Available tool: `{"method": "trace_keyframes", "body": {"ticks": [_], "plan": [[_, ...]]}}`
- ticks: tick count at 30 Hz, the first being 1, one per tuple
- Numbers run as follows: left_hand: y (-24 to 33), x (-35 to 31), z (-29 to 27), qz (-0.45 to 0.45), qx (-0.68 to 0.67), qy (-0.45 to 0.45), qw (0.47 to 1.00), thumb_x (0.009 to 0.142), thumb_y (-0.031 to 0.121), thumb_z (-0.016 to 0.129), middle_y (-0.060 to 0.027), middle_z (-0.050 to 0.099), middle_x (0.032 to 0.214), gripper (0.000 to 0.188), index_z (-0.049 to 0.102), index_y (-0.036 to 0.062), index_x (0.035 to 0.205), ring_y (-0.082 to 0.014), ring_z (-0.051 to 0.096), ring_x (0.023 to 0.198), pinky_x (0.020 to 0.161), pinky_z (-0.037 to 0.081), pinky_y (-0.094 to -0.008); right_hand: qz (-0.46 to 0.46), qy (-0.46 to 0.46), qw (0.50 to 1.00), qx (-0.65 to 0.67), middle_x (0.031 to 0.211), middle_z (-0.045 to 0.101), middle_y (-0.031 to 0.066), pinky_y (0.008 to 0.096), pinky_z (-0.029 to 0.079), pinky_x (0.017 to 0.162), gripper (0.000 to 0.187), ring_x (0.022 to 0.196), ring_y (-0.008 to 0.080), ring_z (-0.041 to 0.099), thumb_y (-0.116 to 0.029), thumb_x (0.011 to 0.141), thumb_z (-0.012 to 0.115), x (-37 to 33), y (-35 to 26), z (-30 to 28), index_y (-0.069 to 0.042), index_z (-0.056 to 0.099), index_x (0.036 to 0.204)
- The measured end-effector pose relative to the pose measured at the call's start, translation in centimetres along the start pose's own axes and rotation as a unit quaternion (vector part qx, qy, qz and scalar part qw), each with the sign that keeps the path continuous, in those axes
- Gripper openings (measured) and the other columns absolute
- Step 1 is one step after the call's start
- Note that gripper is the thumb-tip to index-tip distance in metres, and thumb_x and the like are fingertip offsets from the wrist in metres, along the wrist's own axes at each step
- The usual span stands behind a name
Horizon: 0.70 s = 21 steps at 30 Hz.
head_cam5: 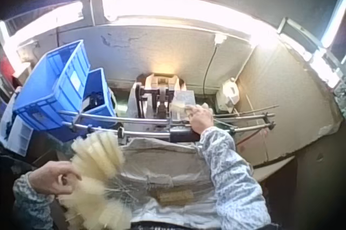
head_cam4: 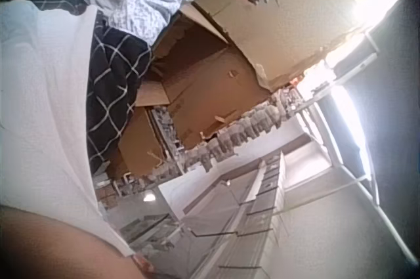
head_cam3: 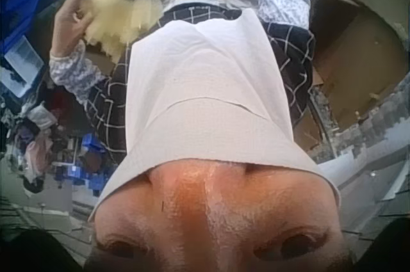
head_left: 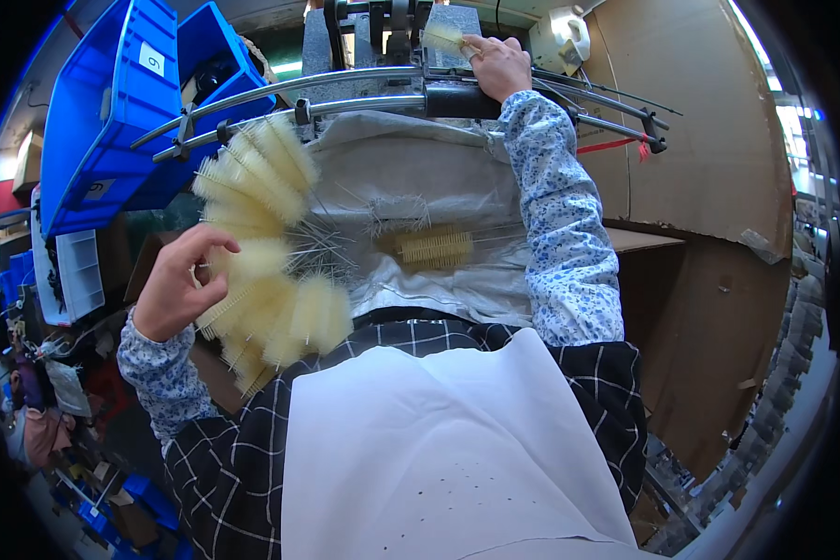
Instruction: The person repeatedly picks up yellow bristle brush heads and metal rods, inserts the rods into the brush heads, and places the assembled units onto a metal rack. The process is continuous and repetitive, with the person handling the components one at a time.
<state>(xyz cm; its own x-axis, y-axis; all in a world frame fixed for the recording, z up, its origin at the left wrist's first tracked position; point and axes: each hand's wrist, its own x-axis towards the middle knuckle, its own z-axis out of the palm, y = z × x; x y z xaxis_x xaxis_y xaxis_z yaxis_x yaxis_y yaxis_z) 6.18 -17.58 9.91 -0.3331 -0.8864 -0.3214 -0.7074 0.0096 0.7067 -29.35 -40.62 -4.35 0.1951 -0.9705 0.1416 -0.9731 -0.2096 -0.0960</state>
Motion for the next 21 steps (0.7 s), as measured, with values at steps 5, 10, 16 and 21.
{"method": "trace_keyframes", "body": {"ticks": [5,10,16,21], "plan": [[1.2,0.2,-1.5,0.110,-0.073,0.077,0.988,0.058,-0.008,0.044,-0.0056,0.042,0.077,0.024,0.046,0.0003,0.080,-0.0118,0.041,0.070,0.065,0.034,-0.0198,-0.018,-0.014,0.999,-0.042,0.115,0.051,0.0001,0.0422,0.028,0.088,0.036,0.106,0.0211,0.039,-0.018,0.084,0.042,1.6,0.1,0.8,-0.034,0.050,0.114],[2.7,1.0,-2.3,0.176,-0.082,0.133,0.972,0.056,-0.010,0.046,-0.0053,0.043,0.080,0.028,0.046,0.0026,0.081,-0.0113,0.041,0.072,0.067,0.034,-0.0200,-0.045,0.032,0.994,-0.091,0.122,0.044,-0.0011,0.0495,0.018,0.097,0.033,0.121,0.0223,0.027,-0.029,0.086,0.041,3.4,1.6,3.0,-0.032,0.044,0.119],[1.9,0.3,-2.7,0.172,-0.089,0.161,0.968,0.057,-0.009,0.048,-0.0062,0.043,0.084,0.031,0.046,0.0037,0.085,-0.0113,0.041,0.074,0.069,0.033,-0.0209,0.094,0.056,0.994,-0.011,0.126,0.040,0.0039,0.0517,0.021,0.094,0.048,0.120,0.0223,0.029,-0.025,0.077,0.053,0.5,2.9,0.2,-0.019,0.041,0.123],[1.1,-0.1,-3.0,0.156,-0.078,0.181,0.968,0.058,-0.008,0.049,-0.0063,0.043,0.084,0.031,0.046,0.0038,0.086,-0.0111,0.041,0.075,0.069,0.033,-0.0209,0.095,0.076,0.992,0.042,0.114,0.052,0.0057,0.0446,0.031,0.089,0.041,0.107,0.0237,0.044,-0.023,0.074,0.055,-0.3,4.9,1.2,-0.014,0.050,0.115]]}}
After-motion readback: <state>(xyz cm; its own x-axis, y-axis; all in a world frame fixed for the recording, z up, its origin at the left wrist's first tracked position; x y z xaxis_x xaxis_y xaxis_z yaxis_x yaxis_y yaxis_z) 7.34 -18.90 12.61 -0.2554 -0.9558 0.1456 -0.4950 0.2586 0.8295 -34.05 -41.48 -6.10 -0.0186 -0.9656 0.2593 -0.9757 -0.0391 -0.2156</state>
